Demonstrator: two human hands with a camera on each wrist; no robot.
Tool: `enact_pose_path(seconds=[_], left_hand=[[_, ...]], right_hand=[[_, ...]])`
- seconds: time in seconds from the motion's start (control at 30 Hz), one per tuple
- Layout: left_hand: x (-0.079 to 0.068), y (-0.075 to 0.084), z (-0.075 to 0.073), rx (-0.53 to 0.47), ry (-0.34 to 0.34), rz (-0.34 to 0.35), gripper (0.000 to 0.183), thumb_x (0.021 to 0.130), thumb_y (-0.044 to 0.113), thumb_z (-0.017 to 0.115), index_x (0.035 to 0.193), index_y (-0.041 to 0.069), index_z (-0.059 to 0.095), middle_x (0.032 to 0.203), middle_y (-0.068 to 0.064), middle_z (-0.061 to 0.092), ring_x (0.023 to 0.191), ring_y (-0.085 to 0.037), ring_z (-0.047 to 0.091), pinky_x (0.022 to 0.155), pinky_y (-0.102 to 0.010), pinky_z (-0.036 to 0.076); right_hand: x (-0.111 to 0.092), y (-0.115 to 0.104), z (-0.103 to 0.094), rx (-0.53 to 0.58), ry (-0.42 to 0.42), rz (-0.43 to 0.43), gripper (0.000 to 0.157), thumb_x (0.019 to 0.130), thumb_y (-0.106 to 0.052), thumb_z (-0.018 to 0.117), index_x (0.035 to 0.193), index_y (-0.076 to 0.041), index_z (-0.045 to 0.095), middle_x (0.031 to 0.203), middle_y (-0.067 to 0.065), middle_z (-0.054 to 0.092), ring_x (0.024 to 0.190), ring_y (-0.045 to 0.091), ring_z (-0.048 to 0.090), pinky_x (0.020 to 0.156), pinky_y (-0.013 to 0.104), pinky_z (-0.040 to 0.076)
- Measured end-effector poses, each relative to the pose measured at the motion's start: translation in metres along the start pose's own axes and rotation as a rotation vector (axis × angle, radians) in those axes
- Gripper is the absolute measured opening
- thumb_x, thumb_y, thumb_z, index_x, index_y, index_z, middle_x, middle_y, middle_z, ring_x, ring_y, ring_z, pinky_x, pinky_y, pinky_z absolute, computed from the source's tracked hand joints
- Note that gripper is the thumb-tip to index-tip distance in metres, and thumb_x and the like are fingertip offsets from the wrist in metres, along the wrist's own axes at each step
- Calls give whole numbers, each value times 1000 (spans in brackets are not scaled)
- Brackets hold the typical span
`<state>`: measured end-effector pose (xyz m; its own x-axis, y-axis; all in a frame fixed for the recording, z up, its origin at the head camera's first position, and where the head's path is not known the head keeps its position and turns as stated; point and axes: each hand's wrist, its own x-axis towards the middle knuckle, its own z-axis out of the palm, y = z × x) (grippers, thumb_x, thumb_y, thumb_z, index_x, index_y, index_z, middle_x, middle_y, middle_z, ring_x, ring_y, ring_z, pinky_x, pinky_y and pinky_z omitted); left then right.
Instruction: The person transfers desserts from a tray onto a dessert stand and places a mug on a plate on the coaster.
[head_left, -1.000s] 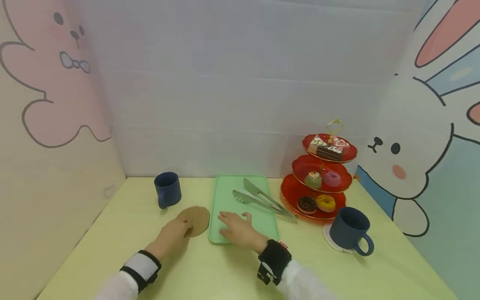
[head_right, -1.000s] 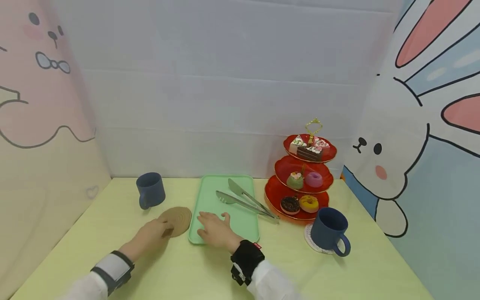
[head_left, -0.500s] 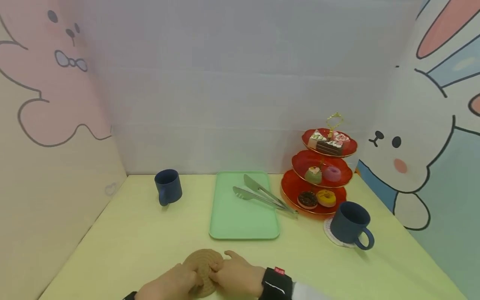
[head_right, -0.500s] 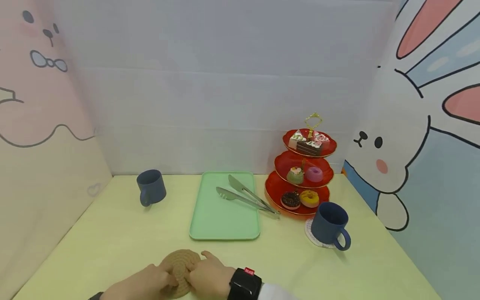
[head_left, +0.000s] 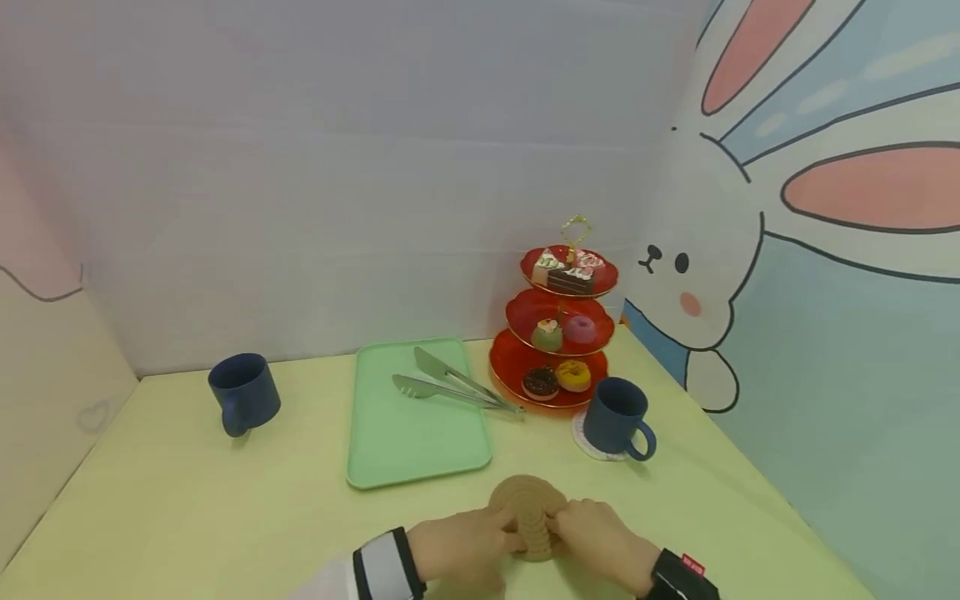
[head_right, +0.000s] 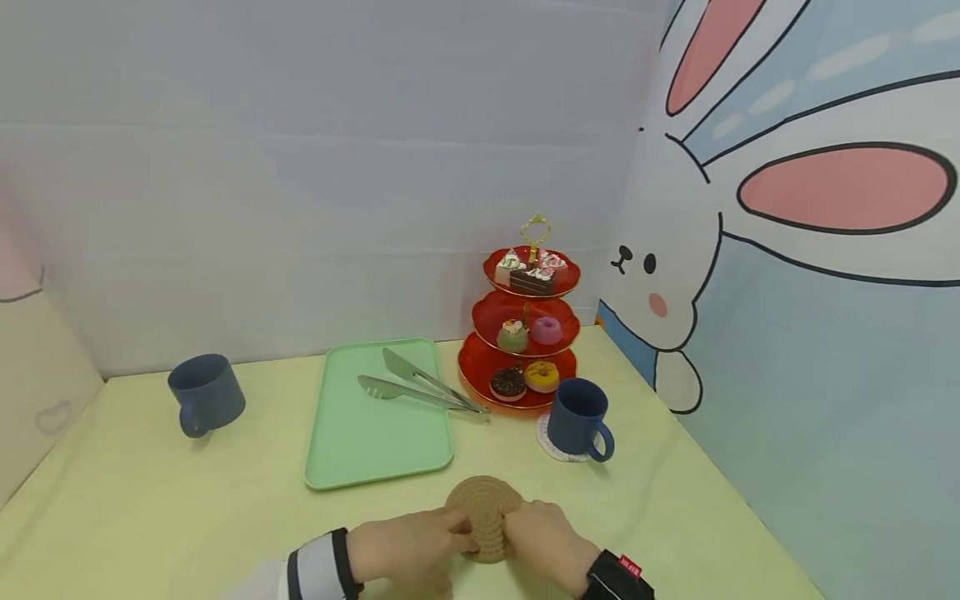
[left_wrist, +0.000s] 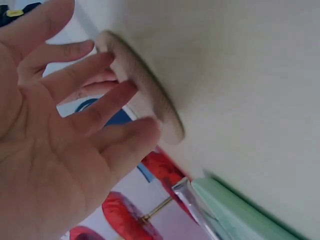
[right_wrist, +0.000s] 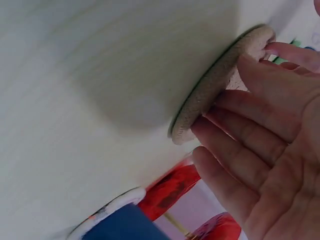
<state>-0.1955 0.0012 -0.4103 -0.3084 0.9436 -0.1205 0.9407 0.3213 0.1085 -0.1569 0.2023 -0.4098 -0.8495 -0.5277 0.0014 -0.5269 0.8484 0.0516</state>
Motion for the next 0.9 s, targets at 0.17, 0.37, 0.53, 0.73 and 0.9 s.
enact_pose_path(seconds=[0.17, 0.37, 0.53, 0.73, 0.9], left_hand=[[26, -14, -3, 47, 29, -133, 45, 74, 32, 71, 115, 16, 62, 122, -4, 57, 107, -17, 54, 91, -28, 46], [38, -30, -6, 21, 12, -267, 50, 76, 27, 69, 123, 13, 57, 132, -9, 52, 115, -23, 51, 97, -38, 43], [47, -37, -5, 26, 13, -294, 54, 78, 27, 68, 128, 12, 52, 137, -10, 47, 126, -24, 40, 103, -42, 36], [55, -42, -6, 33, 41, -307, 57, 78, 26, 67, 130, 10, 50, 138, -11, 46, 127, -25, 39, 103, -43, 35], [47, -48, -7, 17, 51, -344, 56, 77, 24, 67, 129, 10, 51, 138, -11, 46, 127, -25, 39, 104, -43, 35]], right_hand=[[17, 24, 6, -67, 62, 81, 7, 75, -5, 64, 76, -11, 67, 63, 6, 62, 56, 23, 56, 46, 38, 49], [41, 37, 16, -19, 106, 99, 7, 77, -1, 64, 79, -6, 67, 65, 9, 64, 56, 27, 61, 46, 40, 52], [49, 48, 19, -16, 112, 146, 10, 78, -2, 64, 86, -5, 69, 70, 11, 68, 61, 28, 63, 54, 42, 55], [54, 56, 17, 49, 87, 205, 9, 79, -1, 64, 85, -5, 68, 75, 12, 67, 66, 31, 63, 57, 45, 55], [67, 53, 16, 76, 63, 208, 9, 80, -1, 64, 87, -5, 68, 76, 12, 67, 69, 31, 63, 58, 48, 55]])
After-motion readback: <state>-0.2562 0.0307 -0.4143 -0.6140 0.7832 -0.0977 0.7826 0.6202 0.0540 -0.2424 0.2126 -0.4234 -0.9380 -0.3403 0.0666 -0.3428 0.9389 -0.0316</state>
